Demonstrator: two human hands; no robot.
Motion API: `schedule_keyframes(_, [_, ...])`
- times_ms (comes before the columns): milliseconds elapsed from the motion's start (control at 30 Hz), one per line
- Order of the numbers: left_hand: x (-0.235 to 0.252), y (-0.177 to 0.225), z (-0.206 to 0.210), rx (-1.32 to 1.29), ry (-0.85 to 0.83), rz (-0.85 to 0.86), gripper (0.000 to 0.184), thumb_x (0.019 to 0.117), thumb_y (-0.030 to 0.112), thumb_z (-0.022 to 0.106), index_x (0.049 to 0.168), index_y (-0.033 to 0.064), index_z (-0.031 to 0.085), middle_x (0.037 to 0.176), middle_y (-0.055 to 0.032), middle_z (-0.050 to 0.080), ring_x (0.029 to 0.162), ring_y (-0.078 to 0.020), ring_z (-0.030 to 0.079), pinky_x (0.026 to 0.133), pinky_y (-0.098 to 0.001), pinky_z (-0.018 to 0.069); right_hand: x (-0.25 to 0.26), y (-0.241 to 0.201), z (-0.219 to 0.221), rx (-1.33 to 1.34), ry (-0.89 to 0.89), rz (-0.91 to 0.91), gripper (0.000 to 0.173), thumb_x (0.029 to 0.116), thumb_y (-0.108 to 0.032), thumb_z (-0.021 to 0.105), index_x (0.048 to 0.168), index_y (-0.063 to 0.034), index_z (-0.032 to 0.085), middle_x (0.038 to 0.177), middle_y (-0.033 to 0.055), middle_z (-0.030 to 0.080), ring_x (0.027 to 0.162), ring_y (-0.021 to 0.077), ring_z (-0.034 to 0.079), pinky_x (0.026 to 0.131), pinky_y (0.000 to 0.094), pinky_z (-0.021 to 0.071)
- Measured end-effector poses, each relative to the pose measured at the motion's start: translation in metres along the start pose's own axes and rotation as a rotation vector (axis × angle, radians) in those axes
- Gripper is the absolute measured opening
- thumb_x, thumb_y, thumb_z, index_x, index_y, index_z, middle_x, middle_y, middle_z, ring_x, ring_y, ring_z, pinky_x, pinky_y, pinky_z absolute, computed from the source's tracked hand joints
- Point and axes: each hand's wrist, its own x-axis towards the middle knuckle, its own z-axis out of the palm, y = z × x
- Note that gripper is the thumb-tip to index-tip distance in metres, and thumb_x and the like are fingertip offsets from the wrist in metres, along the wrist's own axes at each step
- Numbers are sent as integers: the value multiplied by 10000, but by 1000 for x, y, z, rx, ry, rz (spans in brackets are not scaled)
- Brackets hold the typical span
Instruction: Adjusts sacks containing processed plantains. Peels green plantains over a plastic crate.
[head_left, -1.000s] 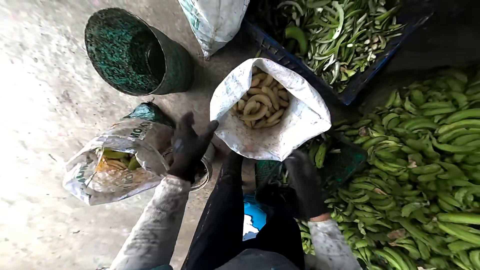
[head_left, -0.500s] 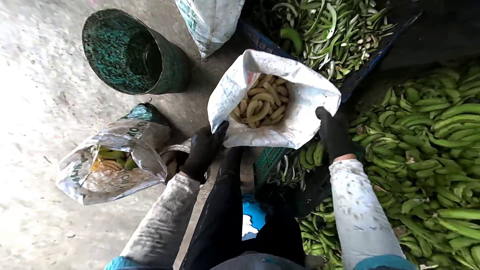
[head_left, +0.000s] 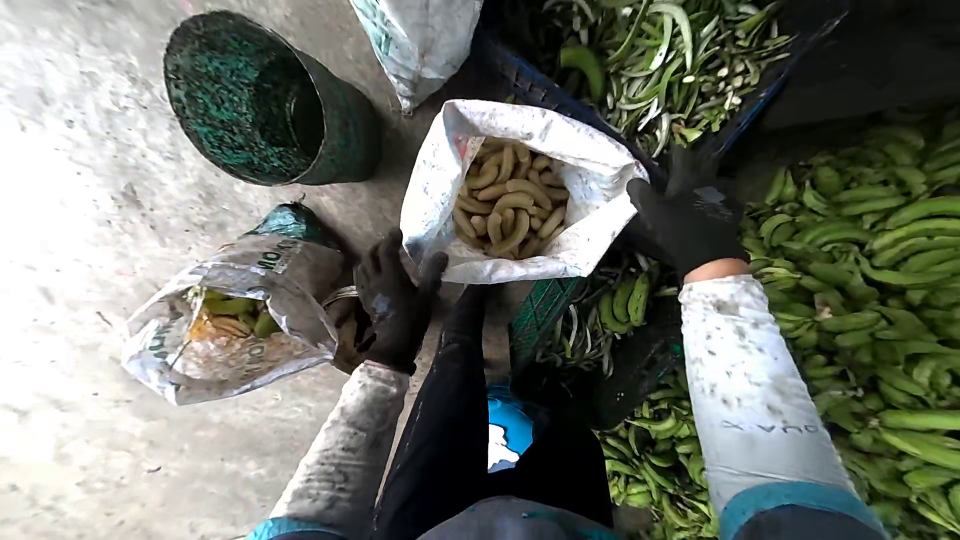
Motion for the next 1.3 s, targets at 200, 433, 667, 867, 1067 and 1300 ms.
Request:
schedule_keyframes(200, [11, 59, 80, 386, -321, 665, 772, 882, 496, 731, 1534, 173, 474, 1548, -173, 477, 1452, -399, 414, 1164, -748, 153, 13, -65, 8, -246, 139, -343, 831, 871, -526, 655, 1572, -172, 382, 1598, 223, 351, 1450, 518, 296, 1089, 786, 174])
schedule_keyframes(433, [-33, 46, 97, 481, -608, 617, 261, 1035, 202, 525, 1192, 165, 730, 1101, -62, 728, 1109, -257, 673, 1203, -657, 192, 43, -73, -13, -35, 148, -281, 421, 1043, -352, 419, 1291, -116, 664, 1345, 156, 637, 1301, 351, 560, 1079, 613, 377])
schedule_keyframes(667, [-105, 52, 80, 415, -265, 694, 318, 1001, 284, 619, 1271, 144, 710, 1274, -97, 692, 1199, -321, 644, 1092, -693, 335, -18, 70, -30, 609, 243, -359, 475, 1030, -358, 498, 1432, -112, 560, 1414, 111, 581, 1273, 205, 570, 1070, 437, 459])
schedule_keyframes(867, [-231, 68, 155, 532, -577, 414, 333, 1023, 275, 558, 1284, 125, 698, 1330, -122, 661, 1269, -339, 588, 1104, -600, 384, -155, 307, 81, 948, 154, -10, 439, 1084, -327, 447, 1471, -133, 519, 1383, 113, 605, 1183, 199, 622, 1003, 437, 521])
schedule_keyframes(1067, [-260, 99, 280, 735, -872, 578, 403, 1011, 309, 580, 1389, 181, 637, 1441, -78, 600, 1366, -300, 514, 1189, -565, 276, -257, 397, 209, 977, 69, 291, 366, 1081, -218, 448, 1364, -32, 586, 1246, 168, 663, 1094, 247, 665, 959, 455, 546])
schedule_keyframes(1300, [-170, 81, 354, 597, -640, 690, 301, 1041, 312, 572, 1272, 178, 711, 1299, -50, 685, 1248, -263, 609, 1148, -550, 367, -149, 334, 302, 604, 240, 22, 606, 1023, -324, 560, 1549, -68, 400, 1479, 208, 525, 1328, 389, 540, 1075, 598, 447])
